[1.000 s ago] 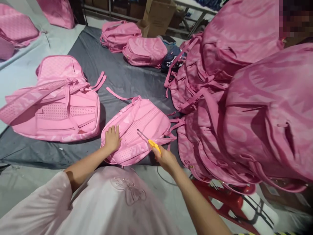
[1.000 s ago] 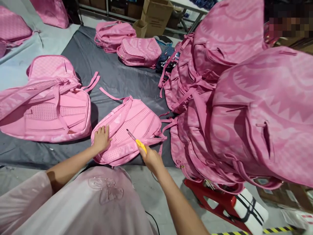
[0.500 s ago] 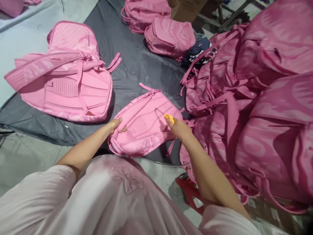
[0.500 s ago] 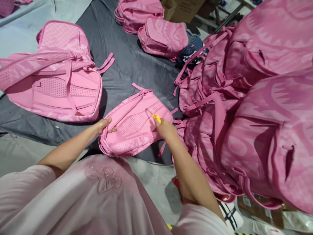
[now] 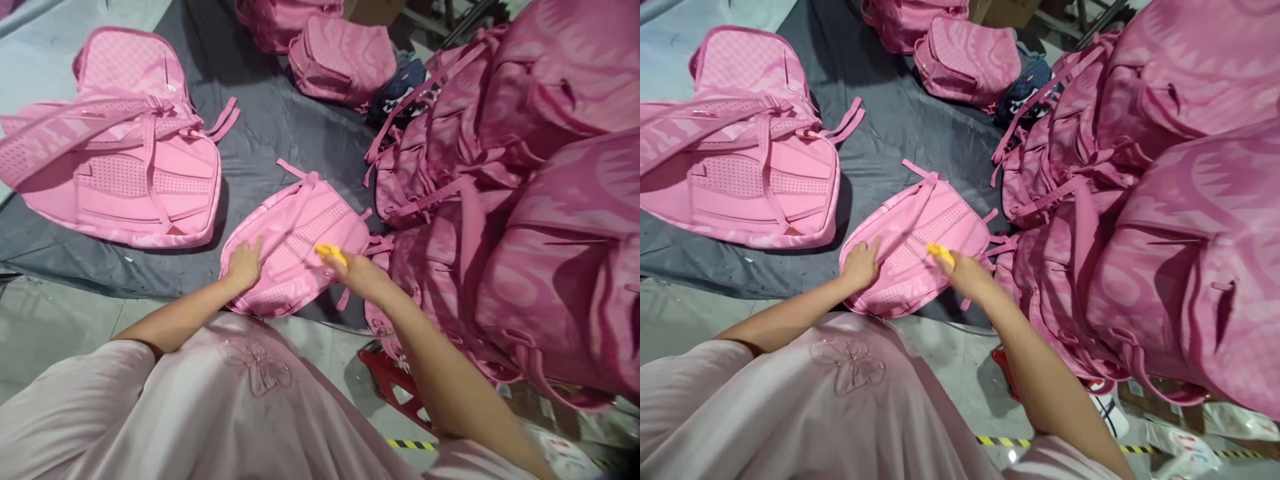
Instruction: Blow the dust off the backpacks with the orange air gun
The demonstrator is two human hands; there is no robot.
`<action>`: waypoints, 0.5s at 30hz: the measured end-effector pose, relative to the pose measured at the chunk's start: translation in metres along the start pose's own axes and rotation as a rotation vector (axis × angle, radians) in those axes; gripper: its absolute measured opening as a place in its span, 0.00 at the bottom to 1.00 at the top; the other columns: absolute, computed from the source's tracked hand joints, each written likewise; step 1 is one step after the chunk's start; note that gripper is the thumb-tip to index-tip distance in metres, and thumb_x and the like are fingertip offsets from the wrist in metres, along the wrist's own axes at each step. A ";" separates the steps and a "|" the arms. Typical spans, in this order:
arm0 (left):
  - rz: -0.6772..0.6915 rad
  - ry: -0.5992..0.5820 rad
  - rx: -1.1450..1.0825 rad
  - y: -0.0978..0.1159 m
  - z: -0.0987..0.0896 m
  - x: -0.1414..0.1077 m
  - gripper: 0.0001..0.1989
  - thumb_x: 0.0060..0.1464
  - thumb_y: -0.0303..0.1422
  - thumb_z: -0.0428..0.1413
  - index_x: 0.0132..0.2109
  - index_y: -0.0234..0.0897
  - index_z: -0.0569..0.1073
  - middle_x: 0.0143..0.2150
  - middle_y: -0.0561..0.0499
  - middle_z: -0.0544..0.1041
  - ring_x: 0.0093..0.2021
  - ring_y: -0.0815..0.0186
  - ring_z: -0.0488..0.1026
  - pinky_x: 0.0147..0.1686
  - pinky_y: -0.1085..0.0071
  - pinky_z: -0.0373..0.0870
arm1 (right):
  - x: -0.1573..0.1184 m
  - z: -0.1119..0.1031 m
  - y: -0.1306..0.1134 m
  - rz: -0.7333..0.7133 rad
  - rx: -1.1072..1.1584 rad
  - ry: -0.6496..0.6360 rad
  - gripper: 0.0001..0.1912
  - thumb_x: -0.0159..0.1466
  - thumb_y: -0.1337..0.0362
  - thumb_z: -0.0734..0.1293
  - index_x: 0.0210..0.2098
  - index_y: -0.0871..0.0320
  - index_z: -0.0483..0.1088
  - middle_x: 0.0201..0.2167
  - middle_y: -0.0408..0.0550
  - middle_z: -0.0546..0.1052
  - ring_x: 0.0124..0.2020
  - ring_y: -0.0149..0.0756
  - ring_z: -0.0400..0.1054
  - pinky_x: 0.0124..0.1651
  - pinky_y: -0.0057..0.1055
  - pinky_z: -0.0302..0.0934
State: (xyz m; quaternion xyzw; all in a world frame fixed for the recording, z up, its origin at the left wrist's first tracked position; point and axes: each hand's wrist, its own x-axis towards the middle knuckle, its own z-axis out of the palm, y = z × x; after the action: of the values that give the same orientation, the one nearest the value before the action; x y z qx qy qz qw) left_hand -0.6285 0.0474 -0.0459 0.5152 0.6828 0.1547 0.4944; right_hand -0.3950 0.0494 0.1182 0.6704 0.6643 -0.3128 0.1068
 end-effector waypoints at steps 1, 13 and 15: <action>0.110 0.036 0.185 -0.001 0.006 -0.005 0.29 0.63 0.39 0.53 0.68 0.47 0.58 0.61 0.37 0.65 0.59 0.48 0.65 0.54 0.54 0.63 | -0.004 -0.001 0.003 -0.006 0.000 -0.042 0.32 0.70 0.41 0.53 0.53 0.58 0.73 0.30 0.50 0.79 0.28 0.38 0.72 0.36 0.31 0.64; 0.771 -0.086 0.718 0.027 0.053 -0.060 0.38 0.56 0.42 0.59 0.70 0.36 0.57 0.73 0.32 0.47 0.71 0.42 0.46 0.63 0.47 0.53 | -0.017 -0.029 0.056 0.378 -0.328 0.142 0.32 0.71 0.44 0.53 0.54 0.64 0.72 0.45 0.65 0.78 0.45 0.51 0.74 0.46 0.39 0.64; 0.752 -0.176 0.778 0.024 0.073 -0.063 0.41 0.54 0.39 0.61 0.70 0.34 0.55 0.73 0.30 0.48 0.69 0.40 0.52 0.60 0.46 0.57 | -0.026 -0.031 0.061 0.294 -0.263 -0.031 0.30 0.69 0.43 0.56 0.54 0.60 0.73 0.43 0.60 0.79 0.43 0.48 0.74 0.44 0.37 0.64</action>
State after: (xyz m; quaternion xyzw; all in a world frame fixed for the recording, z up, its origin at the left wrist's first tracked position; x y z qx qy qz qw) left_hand -0.5556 -0.0184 -0.0301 0.8796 0.4142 0.0133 0.2334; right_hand -0.3263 0.0398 0.1407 0.7356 0.5927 -0.2146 0.2480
